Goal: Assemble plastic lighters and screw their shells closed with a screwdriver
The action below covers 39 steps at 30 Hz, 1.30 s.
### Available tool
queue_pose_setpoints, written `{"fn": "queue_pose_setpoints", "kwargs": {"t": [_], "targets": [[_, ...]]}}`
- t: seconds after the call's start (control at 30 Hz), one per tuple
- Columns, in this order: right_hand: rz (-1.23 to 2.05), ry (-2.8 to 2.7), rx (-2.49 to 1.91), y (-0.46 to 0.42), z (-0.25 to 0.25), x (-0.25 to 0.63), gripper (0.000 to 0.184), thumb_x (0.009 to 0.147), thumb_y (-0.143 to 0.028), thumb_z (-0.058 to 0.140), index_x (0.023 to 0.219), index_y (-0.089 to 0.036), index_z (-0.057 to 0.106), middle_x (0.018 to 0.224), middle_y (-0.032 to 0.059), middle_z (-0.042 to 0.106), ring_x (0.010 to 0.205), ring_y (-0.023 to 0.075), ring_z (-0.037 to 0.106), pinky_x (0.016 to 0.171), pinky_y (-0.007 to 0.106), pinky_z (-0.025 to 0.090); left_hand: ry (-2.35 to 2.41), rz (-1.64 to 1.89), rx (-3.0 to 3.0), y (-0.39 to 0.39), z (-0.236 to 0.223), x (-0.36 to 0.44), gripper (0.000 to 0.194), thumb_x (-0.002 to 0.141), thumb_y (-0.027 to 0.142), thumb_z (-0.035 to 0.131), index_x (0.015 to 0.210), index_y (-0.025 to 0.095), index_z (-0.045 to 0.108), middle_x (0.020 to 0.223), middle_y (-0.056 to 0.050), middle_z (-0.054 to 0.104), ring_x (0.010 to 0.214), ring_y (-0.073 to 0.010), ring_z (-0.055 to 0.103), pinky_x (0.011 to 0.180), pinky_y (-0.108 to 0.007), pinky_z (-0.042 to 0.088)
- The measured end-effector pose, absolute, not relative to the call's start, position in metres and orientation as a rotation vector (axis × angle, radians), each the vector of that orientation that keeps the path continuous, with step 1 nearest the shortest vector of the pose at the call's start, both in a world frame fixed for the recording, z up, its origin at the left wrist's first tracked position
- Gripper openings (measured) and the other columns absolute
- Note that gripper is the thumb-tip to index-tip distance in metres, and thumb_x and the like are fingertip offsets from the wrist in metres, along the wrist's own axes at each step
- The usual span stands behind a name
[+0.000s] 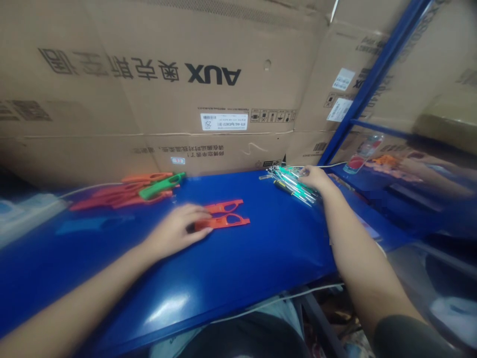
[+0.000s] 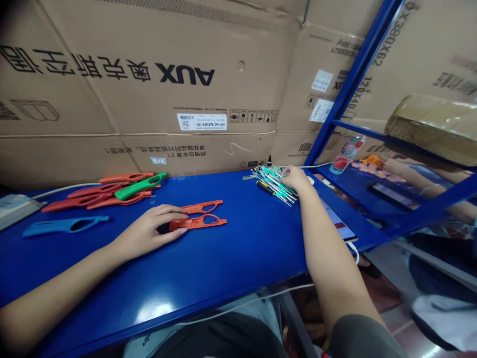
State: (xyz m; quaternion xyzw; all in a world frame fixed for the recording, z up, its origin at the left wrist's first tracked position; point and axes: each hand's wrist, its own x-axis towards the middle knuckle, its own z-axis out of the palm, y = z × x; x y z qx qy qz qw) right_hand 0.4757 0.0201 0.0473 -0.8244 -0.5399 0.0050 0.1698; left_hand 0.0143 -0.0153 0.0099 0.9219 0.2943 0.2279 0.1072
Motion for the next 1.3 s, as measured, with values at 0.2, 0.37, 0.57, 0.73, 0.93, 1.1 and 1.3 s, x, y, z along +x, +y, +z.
{"fn": "queue_pose_setpoints", "kwargs": {"t": [0.2, 0.37, 0.57, 0.73, 0.93, 1.1, 1.3], "targets": [[0.022, -1.567, -2.308, 0.023, 0.046, 0.458, 0.008, 0.065, -0.011, 0.066, 0.068, -0.018, 0.066, 0.078, 0.0092, 0.071, 0.076, 0.0224, 0.065, 0.071, 0.029, 0.046, 0.847, 0.632, 2.707, -0.013, 0.008, 0.015, 0.032, 0.096, 0.045, 0.059, 0.117, 0.025, 0.072, 0.121, -0.008, 0.070, 0.115, -0.0262, 0.063, 0.100, -0.043, 0.053], [-0.079, -1.493, -2.216, 0.020, 0.050, 0.448, 0.013, 0.073, -0.015, 0.062, 0.086, -0.017, 0.064, 0.088, 0.0108, 0.070, 0.080, 0.0225, 0.063, 0.070, 0.029, 0.043, 0.848, 0.626, 2.694, -0.013, 0.008, 0.015, 0.032, 0.096, 0.047, 0.058, 0.116, 0.026, 0.073, 0.121, -0.007, 0.070, 0.116, -0.0261, 0.063, 0.100, -0.041, 0.054], [-0.135, -1.409, -2.003, 0.011, 0.062, 0.421, 0.012, 0.082, -0.023, 0.056, 0.095, -0.022, 0.054, 0.082, 0.0045, 0.064, 0.072, 0.0197, 0.055, 0.066, 0.028, 0.038, 0.848, 0.590, 2.710, -0.015, 0.013, 0.011, 0.035, 0.097, 0.049, 0.055, 0.116, 0.025, 0.073, 0.120, -0.008, 0.070, 0.113, -0.0259, 0.064, 0.098, -0.039, 0.055], [0.338, -1.460, -1.603, 0.004, 0.063, 0.375, 0.024, 0.088, -0.042, 0.057, 0.078, -0.024, 0.044, 0.058, -0.0062, 0.040, 0.053, 0.0129, 0.038, 0.053, 0.024, 0.031, 0.850, 0.459, 2.733, -0.015, 0.025, 0.008, 0.034, 0.099, 0.047, 0.052, 0.117, 0.026, 0.072, 0.122, -0.008, 0.067, 0.110, -0.0244, 0.065, 0.095, -0.035, 0.055], [0.722, -1.802, -1.285, -0.023, 0.053, 0.321, 0.038, 0.089, -0.060, 0.059, 0.082, -0.023, 0.052, 0.064, -0.0056, 0.043, 0.058, 0.0115, 0.040, 0.055, 0.024, 0.033, 0.829, 0.308, 2.736, -0.019, 0.042, 0.001, 0.027, 0.094, 0.042, 0.058, 0.111, 0.025, 0.072, 0.115, -0.008, 0.067, 0.104, -0.0242, 0.066, 0.091, -0.034, 0.055], [0.609, -2.099, -1.218, -0.050, 0.055, 0.301, 0.031, 0.097, -0.049, 0.053, 0.084, -0.022, 0.056, 0.070, -0.0035, 0.055, 0.063, 0.0115, 0.048, 0.061, 0.025, 0.036, 0.776, 0.234, 2.735, -0.022, 0.052, -0.007, 0.026, 0.088, 0.037, 0.065, 0.111, 0.025, 0.071, 0.117, -0.007, 0.067, 0.102, -0.0234, 0.067, 0.090, -0.033, 0.056], [0.544, -2.199, -1.159, -0.054, 0.046, 0.292, 0.030, 0.099, -0.046, 0.050, 0.083, -0.021, 0.055, 0.066, -0.0043, 0.053, 0.059, 0.0104, 0.048, 0.059, 0.024, 0.033, 0.966, 0.522, 2.723, -0.028, 0.043, 0.005, 0.053, 0.074, 0.062, 0.077, 0.108, 0.022, 0.072, 0.102, -0.008, 0.072, 0.094, -0.0282, 0.066, 0.086, -0.041, 0.054]]}}
